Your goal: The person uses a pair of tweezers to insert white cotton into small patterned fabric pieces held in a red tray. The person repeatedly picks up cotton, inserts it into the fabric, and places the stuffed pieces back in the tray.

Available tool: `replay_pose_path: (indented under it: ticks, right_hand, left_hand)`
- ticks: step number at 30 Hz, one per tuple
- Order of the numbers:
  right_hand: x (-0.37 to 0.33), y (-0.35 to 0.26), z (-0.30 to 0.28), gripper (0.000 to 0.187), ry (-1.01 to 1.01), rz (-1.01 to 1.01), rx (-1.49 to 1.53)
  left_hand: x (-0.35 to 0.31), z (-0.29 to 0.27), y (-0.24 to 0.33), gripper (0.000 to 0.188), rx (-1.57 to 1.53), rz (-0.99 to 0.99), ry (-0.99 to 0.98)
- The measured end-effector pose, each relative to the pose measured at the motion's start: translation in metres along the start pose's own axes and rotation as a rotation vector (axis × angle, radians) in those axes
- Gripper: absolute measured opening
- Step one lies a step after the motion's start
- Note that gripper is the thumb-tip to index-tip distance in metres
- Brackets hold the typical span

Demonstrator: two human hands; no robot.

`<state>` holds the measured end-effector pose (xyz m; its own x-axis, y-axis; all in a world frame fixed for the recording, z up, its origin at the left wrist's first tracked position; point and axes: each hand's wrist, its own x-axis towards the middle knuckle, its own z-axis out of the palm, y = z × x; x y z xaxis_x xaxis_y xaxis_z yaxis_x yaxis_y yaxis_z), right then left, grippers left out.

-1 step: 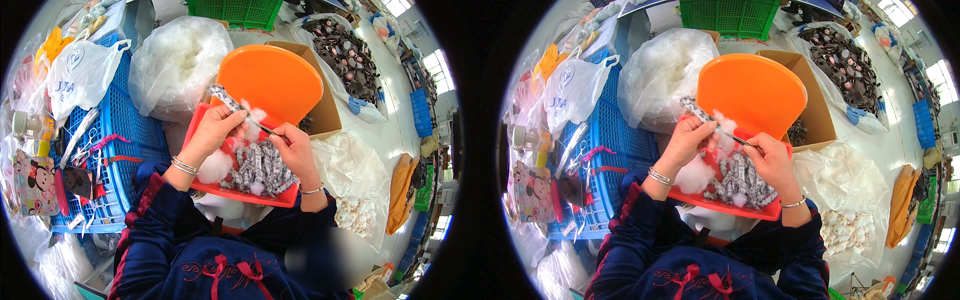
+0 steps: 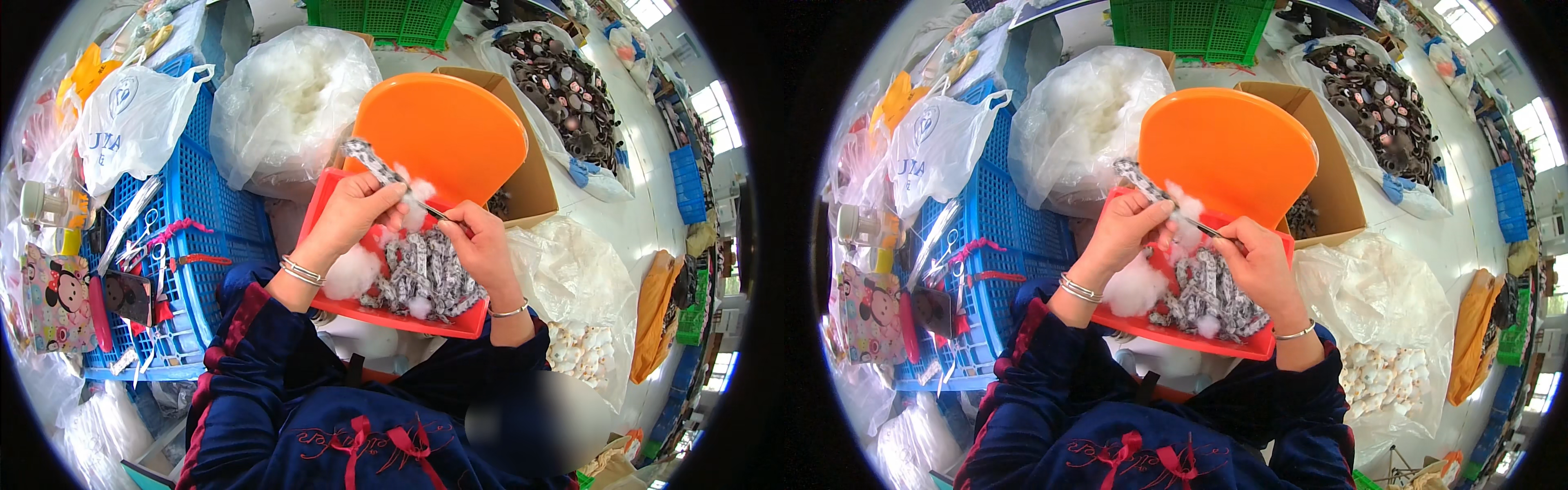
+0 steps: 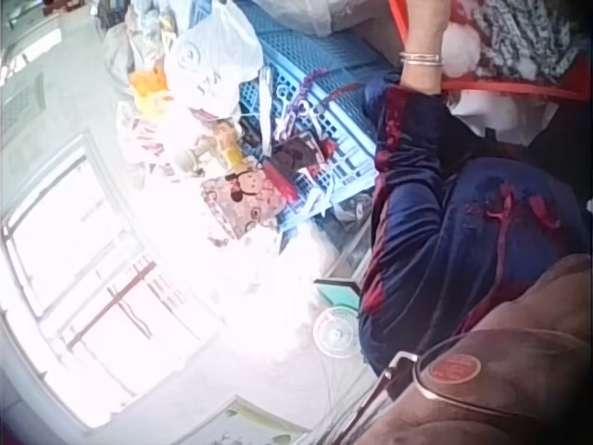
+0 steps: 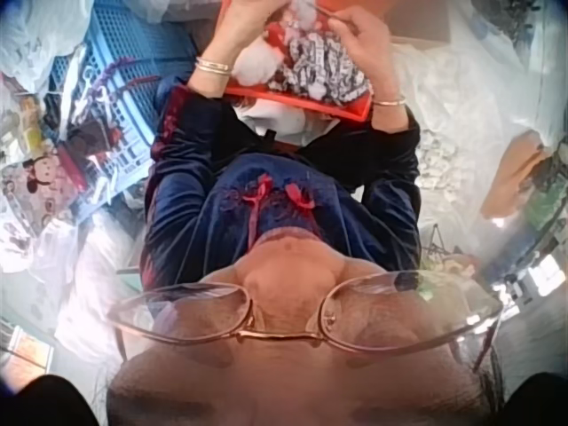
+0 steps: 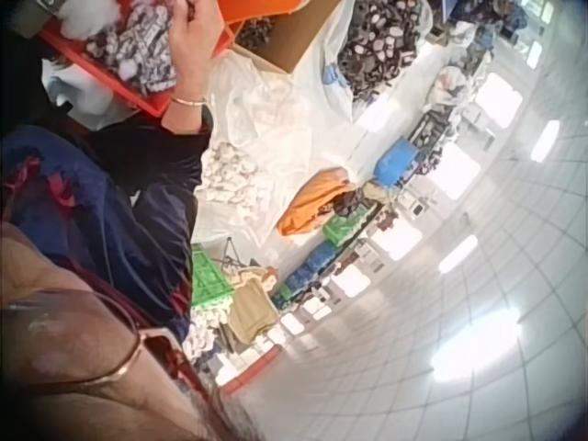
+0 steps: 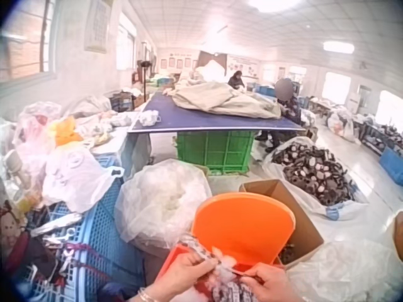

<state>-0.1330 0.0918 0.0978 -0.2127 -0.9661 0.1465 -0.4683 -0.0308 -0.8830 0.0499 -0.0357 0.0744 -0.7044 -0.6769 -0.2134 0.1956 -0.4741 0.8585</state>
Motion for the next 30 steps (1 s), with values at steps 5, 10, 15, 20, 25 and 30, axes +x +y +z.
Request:
replay_pose_path:
  ticks: [5,10,15,20,25,30]
  right_hand:
    - [-0.004,0.011,0.015,0.008,0.014,0.097,0.043]
    - [0.000,0.009,0.010,0.007,-0.025,0.154,0.158]
    - [-0.001,0.013,-0.015,0.010,-0.017,0.147,0.064]
    - [-0.003,0.011,-0.012,0.010,0.050,0.034,-0.005]
    - [0.002,0.003,-0.005,0.010,0.023,0.005,-0.115]
    - [0.002,0.003,-0.003,0.008,0.054,-0.029,-0.095]
  left_hand:
    - [-0.003,0.009,-0.012,0.025,0.109,-0.034,-0.029]
    - [0.002,0.005,-0.014,0.025,0.106,-0.009,-0.041]
    - [0.006,-0.008,-0.003,0.019,0.064,0.046,0.081]
    - [0.004,-0.003,0.004,0.018,0.141,0.025,0.032]
    - [0.001,-0.003,0.002,0.018,0.065,0.007,0.022]
    - [-0.001,-0.001,0.008,0.019,0.084,-0.007,0.021]
